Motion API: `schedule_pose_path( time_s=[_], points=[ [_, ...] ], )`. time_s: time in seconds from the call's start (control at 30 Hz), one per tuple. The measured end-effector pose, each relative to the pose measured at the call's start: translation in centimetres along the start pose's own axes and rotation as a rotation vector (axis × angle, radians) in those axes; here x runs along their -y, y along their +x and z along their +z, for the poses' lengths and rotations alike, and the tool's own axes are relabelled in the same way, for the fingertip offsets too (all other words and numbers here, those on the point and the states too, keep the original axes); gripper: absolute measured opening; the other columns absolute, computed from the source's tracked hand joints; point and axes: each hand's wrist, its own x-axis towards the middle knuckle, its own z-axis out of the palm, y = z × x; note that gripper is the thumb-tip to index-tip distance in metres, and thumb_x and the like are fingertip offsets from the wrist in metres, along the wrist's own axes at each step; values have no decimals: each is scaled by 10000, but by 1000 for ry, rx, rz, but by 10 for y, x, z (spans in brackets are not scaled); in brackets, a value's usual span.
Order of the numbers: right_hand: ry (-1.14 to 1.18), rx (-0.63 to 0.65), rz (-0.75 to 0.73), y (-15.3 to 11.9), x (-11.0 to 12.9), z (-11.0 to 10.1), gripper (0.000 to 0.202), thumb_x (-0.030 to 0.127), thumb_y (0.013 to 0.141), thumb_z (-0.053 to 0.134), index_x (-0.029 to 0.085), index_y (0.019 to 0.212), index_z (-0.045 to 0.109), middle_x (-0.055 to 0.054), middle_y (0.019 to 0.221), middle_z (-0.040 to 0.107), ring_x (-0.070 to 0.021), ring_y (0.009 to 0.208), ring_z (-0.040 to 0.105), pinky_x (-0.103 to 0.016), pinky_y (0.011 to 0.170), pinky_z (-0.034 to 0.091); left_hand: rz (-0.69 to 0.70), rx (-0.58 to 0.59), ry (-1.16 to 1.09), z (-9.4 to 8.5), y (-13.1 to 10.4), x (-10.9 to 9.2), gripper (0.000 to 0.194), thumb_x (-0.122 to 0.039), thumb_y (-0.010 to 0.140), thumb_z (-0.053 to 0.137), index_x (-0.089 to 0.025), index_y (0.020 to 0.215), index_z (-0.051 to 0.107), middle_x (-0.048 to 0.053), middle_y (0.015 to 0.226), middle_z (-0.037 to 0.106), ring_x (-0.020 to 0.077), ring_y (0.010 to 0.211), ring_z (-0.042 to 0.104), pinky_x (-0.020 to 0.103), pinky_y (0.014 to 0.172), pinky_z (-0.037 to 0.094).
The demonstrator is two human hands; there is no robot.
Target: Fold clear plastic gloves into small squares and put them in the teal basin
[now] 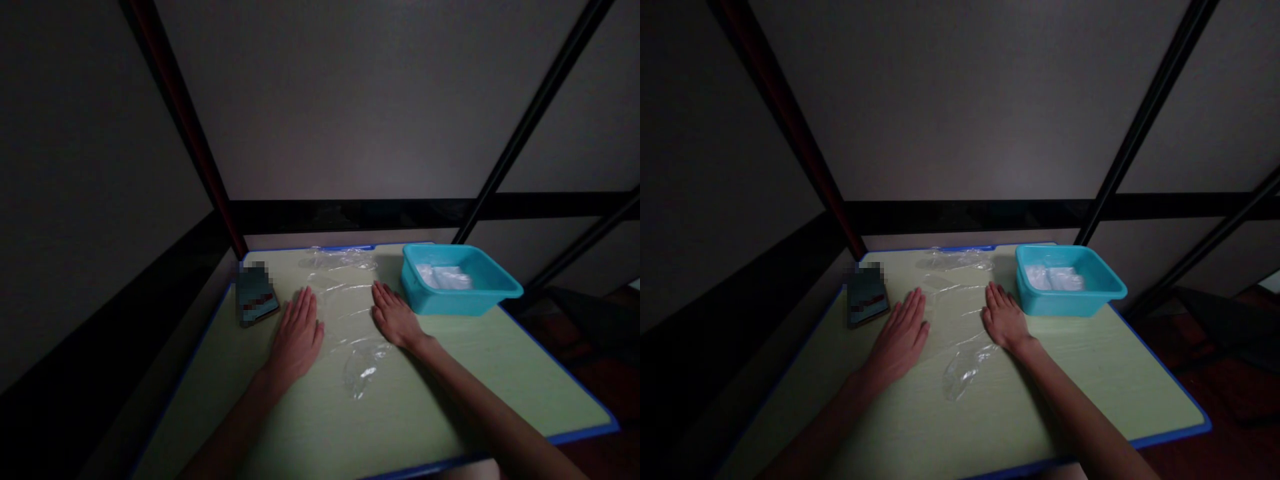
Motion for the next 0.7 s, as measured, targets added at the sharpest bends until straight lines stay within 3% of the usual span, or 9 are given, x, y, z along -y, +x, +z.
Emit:
schedule_pose_path(
  time_s=[0.13,0.3,0.53,0.7],
  points=[
    [36,15,32,0,6,-8,542,264,858,246,2,1332,228,-140,1395,194,-240,1280,164,-386,1013,214,47,1,-44,-12,-9,-37,521,-283,838,312,-20,1287,277,167,1384,247,234,1285,171,401,1029,249],
    [225,-2,-56,-5,41,-27,536,270,867,229,18,1339,213,-140,1395,186,-212,1287,128,-389,1027,193,28,33,-59,-2,-25,-71,538,-328,838,335,4,1261,317,212,1335,325,271,1253,260,416,994,302],
    [416,78,-264,-25,92,-31,531,274,885,257,2,1338,202,-147,1401,162,-203,1289,121,-348,1051,172,118,7,-25,16,-40,-62,532,-230,781,377,-56,1281,330,165,1288,423,269,1202,363,425,991,282],
    [365,94,-326,-32,80,-17,518,284,895,246,32,1345,200,-129,1409,120,-191,1291,109,-341,1058,157,95,-28,-20,18,-42,-61,631,-253,742,419,-77,1324,249,146,1345,344,259,1250,277,407,1014,238]
  ],
)
